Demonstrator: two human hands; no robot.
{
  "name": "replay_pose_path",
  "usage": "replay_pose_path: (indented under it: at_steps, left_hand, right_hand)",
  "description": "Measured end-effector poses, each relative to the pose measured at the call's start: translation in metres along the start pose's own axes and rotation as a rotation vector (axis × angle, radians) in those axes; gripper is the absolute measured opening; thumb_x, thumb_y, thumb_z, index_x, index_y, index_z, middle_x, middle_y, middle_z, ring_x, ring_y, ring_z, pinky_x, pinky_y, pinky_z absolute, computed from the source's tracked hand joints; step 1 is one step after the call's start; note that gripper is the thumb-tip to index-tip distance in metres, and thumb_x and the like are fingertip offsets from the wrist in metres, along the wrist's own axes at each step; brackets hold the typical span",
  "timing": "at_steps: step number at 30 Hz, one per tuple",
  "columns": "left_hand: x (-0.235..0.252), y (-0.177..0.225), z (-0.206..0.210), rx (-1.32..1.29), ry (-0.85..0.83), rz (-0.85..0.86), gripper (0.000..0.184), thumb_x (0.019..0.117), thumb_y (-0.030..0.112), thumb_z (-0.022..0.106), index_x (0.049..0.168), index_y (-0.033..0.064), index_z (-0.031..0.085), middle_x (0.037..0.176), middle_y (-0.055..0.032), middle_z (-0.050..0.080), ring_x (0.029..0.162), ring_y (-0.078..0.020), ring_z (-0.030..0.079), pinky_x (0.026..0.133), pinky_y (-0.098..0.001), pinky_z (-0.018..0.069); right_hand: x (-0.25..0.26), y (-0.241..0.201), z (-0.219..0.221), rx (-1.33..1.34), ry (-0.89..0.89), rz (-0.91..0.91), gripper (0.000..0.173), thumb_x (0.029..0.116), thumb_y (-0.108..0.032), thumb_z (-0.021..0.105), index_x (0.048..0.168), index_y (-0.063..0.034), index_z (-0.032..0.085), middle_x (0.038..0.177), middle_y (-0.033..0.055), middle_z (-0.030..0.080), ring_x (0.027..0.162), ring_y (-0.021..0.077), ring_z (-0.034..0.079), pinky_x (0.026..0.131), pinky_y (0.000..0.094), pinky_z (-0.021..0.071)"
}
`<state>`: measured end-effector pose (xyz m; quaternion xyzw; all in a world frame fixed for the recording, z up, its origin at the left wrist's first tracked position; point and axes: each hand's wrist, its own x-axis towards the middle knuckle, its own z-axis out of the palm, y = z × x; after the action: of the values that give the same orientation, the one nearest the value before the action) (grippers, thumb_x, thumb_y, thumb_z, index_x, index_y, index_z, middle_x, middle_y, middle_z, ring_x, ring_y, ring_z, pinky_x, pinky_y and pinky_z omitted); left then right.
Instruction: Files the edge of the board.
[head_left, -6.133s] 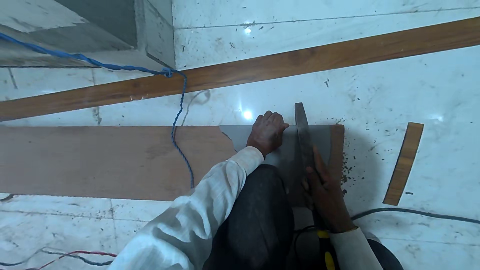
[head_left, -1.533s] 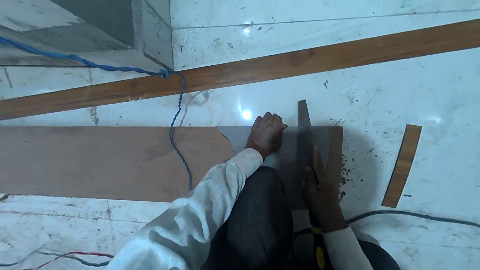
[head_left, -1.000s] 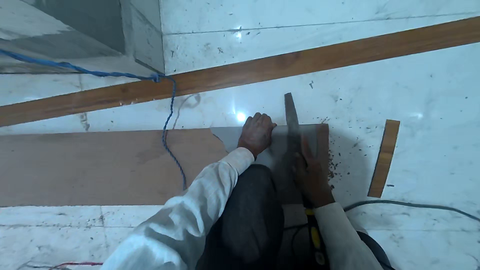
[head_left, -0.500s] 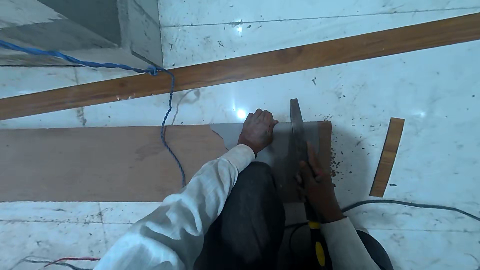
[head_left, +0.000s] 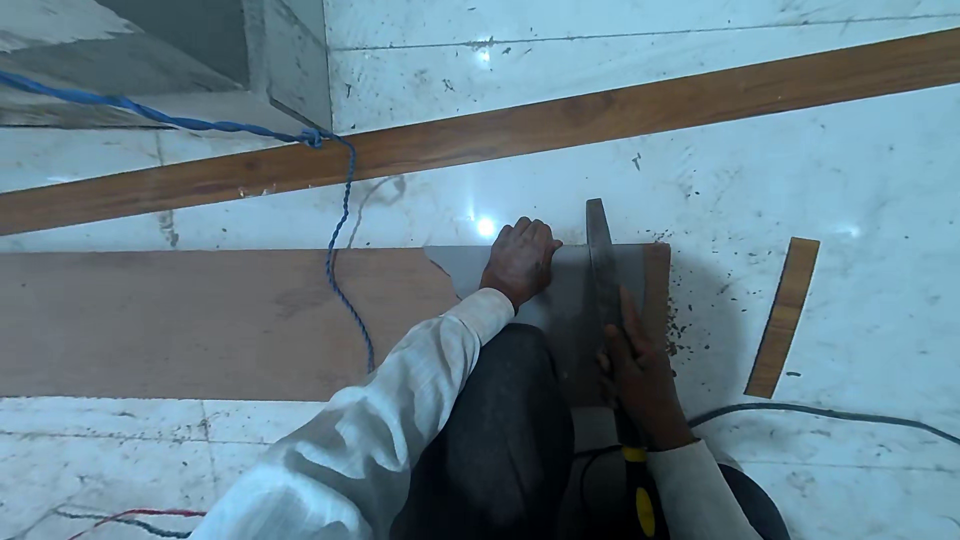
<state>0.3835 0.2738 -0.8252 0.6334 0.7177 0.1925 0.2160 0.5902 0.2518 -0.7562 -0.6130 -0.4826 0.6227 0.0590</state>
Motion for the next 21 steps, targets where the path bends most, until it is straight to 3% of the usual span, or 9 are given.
replay_pose_path:
  at_steps: [4,7,10,12,15,18,19,21]
  left_hand:
    - [0.0,0.0,-0.001,-0.004,0.001,-0.003,0.028,0.1034,0.014,0.056,0.092,-0.0084,0.068,0.096,-0.0232,0.069,0.096,-0.0392,0.069,0.082,-0.0494,0.0532]
    - [0.0,-0.003,0.002,-0.014,0.008,-0.005,0.027,0.1039,0.015,0.055,0.095,-0.0072,0.069,0.098,-0.0221,0.071,0.098,-0.0385,0.069,0.083,-0.049,0.0534]
    - [-0.002,-0.003,0.004,-0.013,0.03,0.01,0.026,0.1032,0.015,0.056,0.095,-0.0065,0.069,0.097,-0.0218,0.07,0.097,-0.0385,0.069,0.082,-0.0486,0.0536]
    - [0.0,-0.002,0.003,-0.014,0.045,0.011,0.026,0.1026,0.015,0.057,0.095,-0.0067,0.069,0.098,-0.0222,0.071,0.097,-0.039,0.07,0.082,-0.0495,0.0544]
    - [-0.001,-0.003,0.003,-0.005,0.047,-0.005,0.026,0.1022,0.014,0.058,0.095,-0.007,0.07,0.097,-0.0225,0.071,0.096,-0.0386,0.07,0.082,-0.049,0.0544]
    - [-0.004,-0.003,0.005,-0.012,0.049,0.007,0.025,0.102,0.014,0.058,0.095,-0.0071,0.069,0.097,-0.0225,0.071,0.096,-0.0391,0.07,0.082,-0.0492,0.0545]
    - [-0.002,-0.003,0.005,-0.018,0.053,0.013,0.025,0.1019,0.014,0.057,0.096,-0.0066,0.07,0.098,-0.0221,0.071,0.097,-0.0392,0.07,0.082,-0.0496,0.055]
    - [0.001,-0.003,0.002,-0.031,0.03,0.002,0.024,0.1023,0.013,0.056,0.097,-0.0065,0.07,0.099,-0.0222,0.071,0.099,-0.0396,0.069,0.084,-0.0508,0.0545]
  right_hand:
    - [0.001,-0.002,0.003,-0.097,0.023,-0.015,0.057,0.1098,-0.017,0.041,0.164,-0.0191,0.024,0.064,0.0029,0.049,0.041,0.0121,0.043,0.038,0.029,0.0418]
    - [0.014,0.001,0.003,-0.283,0.065,-0.084,0.056,0.1095,-0.018,0.044,0.163,-0.0183,0.027,0.068,0.0086,0.057,0.048,0.0175,0.051,0.045,0.0368,0.0473]
    - [0.015,0.004,0.005,-0.332,0.112,-0.154,0.056,0.1089,-0.018,0.045,0.163,-0.019,0.029,0.071,0.0101,0.06,0.049,0.018,0.052,0.045,0.0373,0.0482]
    - [0.001,0.002,0.009,-0.361,0.142,-0.204,0.056,0.1072,-0.014,0.047,0.161,-0.0136,0.032,0.082,0.0147,0.064,0.054,0.0199,0.053,0.051,0.0392,0.0491]
    - [0.002,0.001,0.014,-0.42,0.172,-0.226,0.055,0.1056,-0.009,0.049,0.159,-0.0061,0.034,0.086,0.0197,0.066,0.058,0.0244,0.057,0.055,0.0433,0.0508]
    - [0.029,-0.009,0.012,-0.494,0.164,-0.228,0.056,0.1085,-0.015,0.047,0.162,-0.0117,0.029,0.11,0.0262,0.069,0.074,0.0347,0.065,0.068,0.0547,0.0524]
    - [0.037,-0.008,0.008,-0.502,0.162,-0.248,0.057,0.1087,-0.018,0.047,0.162,-0.0143,0.029,0.114,0.0248,0.068,0.075,0.0334,0.066,0.068,0.0543,0.0529]
    - [0.039,-0.001,0.0,-0.439,0.16,-0.256,0.057,0.1072,-0.023,0.049,0.161,-0.019,0.033,0.103,0.0183,0.07,0.064,0.0258,0.062,0.058,0.048,0.0531]
